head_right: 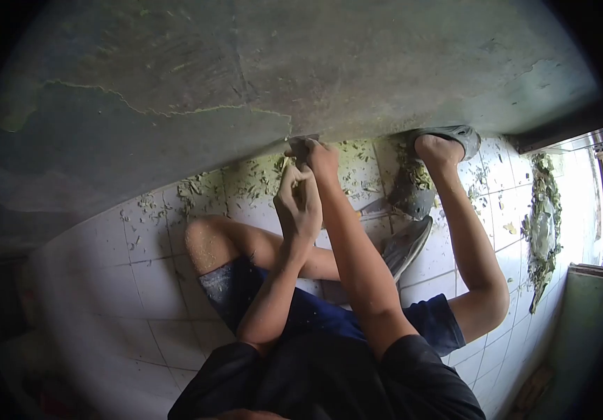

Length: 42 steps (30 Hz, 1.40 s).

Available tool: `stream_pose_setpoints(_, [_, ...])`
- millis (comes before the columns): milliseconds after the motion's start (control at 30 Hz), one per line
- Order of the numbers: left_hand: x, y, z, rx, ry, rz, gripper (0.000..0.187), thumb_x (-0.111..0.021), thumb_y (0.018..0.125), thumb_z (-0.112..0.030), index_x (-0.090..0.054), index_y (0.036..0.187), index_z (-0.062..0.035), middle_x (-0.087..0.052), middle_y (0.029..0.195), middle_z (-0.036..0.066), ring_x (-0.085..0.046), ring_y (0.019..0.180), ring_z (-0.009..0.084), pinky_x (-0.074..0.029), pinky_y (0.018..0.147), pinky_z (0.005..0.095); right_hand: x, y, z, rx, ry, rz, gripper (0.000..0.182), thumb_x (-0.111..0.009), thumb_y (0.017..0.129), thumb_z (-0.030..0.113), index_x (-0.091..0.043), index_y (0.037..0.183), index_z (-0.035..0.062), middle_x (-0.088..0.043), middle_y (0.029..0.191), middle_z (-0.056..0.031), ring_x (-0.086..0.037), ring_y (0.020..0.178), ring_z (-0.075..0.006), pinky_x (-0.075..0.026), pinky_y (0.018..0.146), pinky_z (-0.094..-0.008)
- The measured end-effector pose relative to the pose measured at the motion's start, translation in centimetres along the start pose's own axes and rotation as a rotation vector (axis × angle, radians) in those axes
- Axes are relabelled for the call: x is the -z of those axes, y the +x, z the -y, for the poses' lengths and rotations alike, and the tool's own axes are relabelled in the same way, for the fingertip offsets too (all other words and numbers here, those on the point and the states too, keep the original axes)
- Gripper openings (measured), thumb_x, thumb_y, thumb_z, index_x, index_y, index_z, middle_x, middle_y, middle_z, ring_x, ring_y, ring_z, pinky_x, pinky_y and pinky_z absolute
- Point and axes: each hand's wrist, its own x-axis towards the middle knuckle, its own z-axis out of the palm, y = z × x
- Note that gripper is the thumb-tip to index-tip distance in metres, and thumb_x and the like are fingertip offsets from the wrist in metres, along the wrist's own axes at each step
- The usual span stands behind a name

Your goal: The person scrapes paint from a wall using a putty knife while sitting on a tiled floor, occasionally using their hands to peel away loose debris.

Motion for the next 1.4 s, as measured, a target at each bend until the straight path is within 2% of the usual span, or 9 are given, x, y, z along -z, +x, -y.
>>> stream_pose_setpoints(67, [-0.1,0.8,1.4,0.090,-0.090,-0.001,0.020,-0.052,0.098,-0.012,-0.047,0.082,-0.0003,-0.044,0.070,0.012,-0.047,0.065,0.0177,-0.041,0.062,0.0352,0.2,0.2,-0.2,0.136,-0.542,-0.036,0.031,-0.054,0.096,0.018,-0.074,0.110,-0.0009,-0.076,0.092,-0.0181,-0.072,0.081,-0.0207,-0.054,0.075,-0.0331])
stream_pose_setpoints(467, [-0.2,0.0,2.0,-0.118,0.077,-0.095,0.018,-0.050,0.096,-0.011,-0.045,0.082,-0.0013,-0.048,0.067,0.018,-0.050,0.058,0.0270,-0.043,0.059,0.0409,-0.3,-0.7,0.1,0.066,-0.103,-0.014,0.029,-0.059,0.089,0.015,-0.074,0.112,0.0059,-0.075,0.097,-0.0188,-0.073,0.087,-0.0290,-0.054,0.078,-0.0371])
stream_pose_setpoints(733, [0.6,0.0,4.5,0.179,0.141,0.211,0.021,-0.059,0.094,-0.014,-0.046,0.096,0.0012,-0.061,0.071,0.020,-0.067,0.070,0.0385,-0.051,0.064,0.0460,1.1,-3.9,0.1,-0.170,0.249,-0.012,0.030,-0.054,0.099,0.021,-0.066,0.091,-0.0047,-0.066,0.073,-0.0116,-0.066,0.062,-0.0222,-0.049,0.054,-0.0375])
stream_pose_setpoints(800, [0.9,-0.3,5.1,0.253,0.151,0.406,0.026,-0.057,0.095,-0.018,-0.041,0.106,-0.0003,-0.064,0.076,0.014,-0.064,0.060,0.0230,-0.051,0.060,0.0367,2.2,-6.2,1.0,-0.288,0.345,0.016,0.026,-0.049,0.102,0.019,-0.063,0.095,-0.0014,-0.065,0.077,-0.0113,-0.065,0.062,-0.0206,-0.050,0.054,-0.0364])
stream_pose_setpoints(867, [1.8,0.0,4.0,0.278,0.126,0.585,0.033,-0.057,0.099,-0.027,-0.039,0.109,-0.0013,-0.066,0.079,0.014,-0.064,0.056,0.0202,-0.051,0.054,0.0357,3.7,-8.6,1.5,-0.236,0.130,0.144,0.027,-0.050,0.102,0.020,-0.064,0.095,-0.0015,-0.065,0.079,-0.0118,-0.063,0.063,-0.0197,-0.051,0.057,-0.0358])
stream_pose_setpoints(933, [2.8,1.1,0.0,0.603,0.219,0.813,0.038,-0.054,0.103,-0.037,-0.043,0.102,-0.0004,-0.069,0.073,0.017,-0.072,0.064,0.0299,-0.056,0.060,0.0419,5.2,-10.1,-0.4,0.363,-0.329,0.290,0.026,-0.051,0.101,0.020,-0.065,0.097,-0.0017,-0.065,0.082,-0.0118,-0.061,0.061,-0.0169,-0.048,0.051,-0.0328])
stream_pose_setpoints(967, [3.2,1.5,0.4,0.559,0.297,0.822,0.050,-0.050,0.104,-0.049,-0.048,0.103,0.0008,-0.070,0.074,0.016,-0.071,0.059,0.0271,-0.055,0.056,0.0411,5.3,-11.0,-0.7,0.070,-0.029,0.239,0.025,-0.051,0.100,0.019,-0.063,0.099,-0.0025,-0.064,0.082,-0.0115,-0.061,0.061,-0.0170,-0.048,0.051,-0.0322])
stream_pose_setpoints(1200, [2.9,3.4,7.7,0.388,0.724,0.448,0.056,-0.052,0.103,-0.050,-0.061,0.080,0.0001,-0.069,0.078,0.017,-0.071,0.078,0.0199,-0.051,0.068,0.0377,4.1,-14.3,1.2,-0.262,0.407,0.277,0.017,-0.052,0.102,0.017,-0.050,0.108,0.0012,-0.060,0.078,-0.0122,-0.058,0.058,-0.0206,-0.047,0.051,-0.0322])
stream_pose_setpoints(1400, [2.5,4.1,7.9,0.427,-0.125,0.190,0.035,-0.063,0.101,-0.029,-0.063,0.080,-0.0006,-0.059,0.070,0.002,-0.051,0.066,0.0100,-0.042,0.062,0.0292,3.5,-17.2,6.0,-0.236,0.442,0.364,0.024,-0.052,0.102,0.017,-0.046,0.119,0.0014,-0.061,0.078,-0.0115,-0.057,0.058,-0.0196,-0.047,0.051,-0.0319])
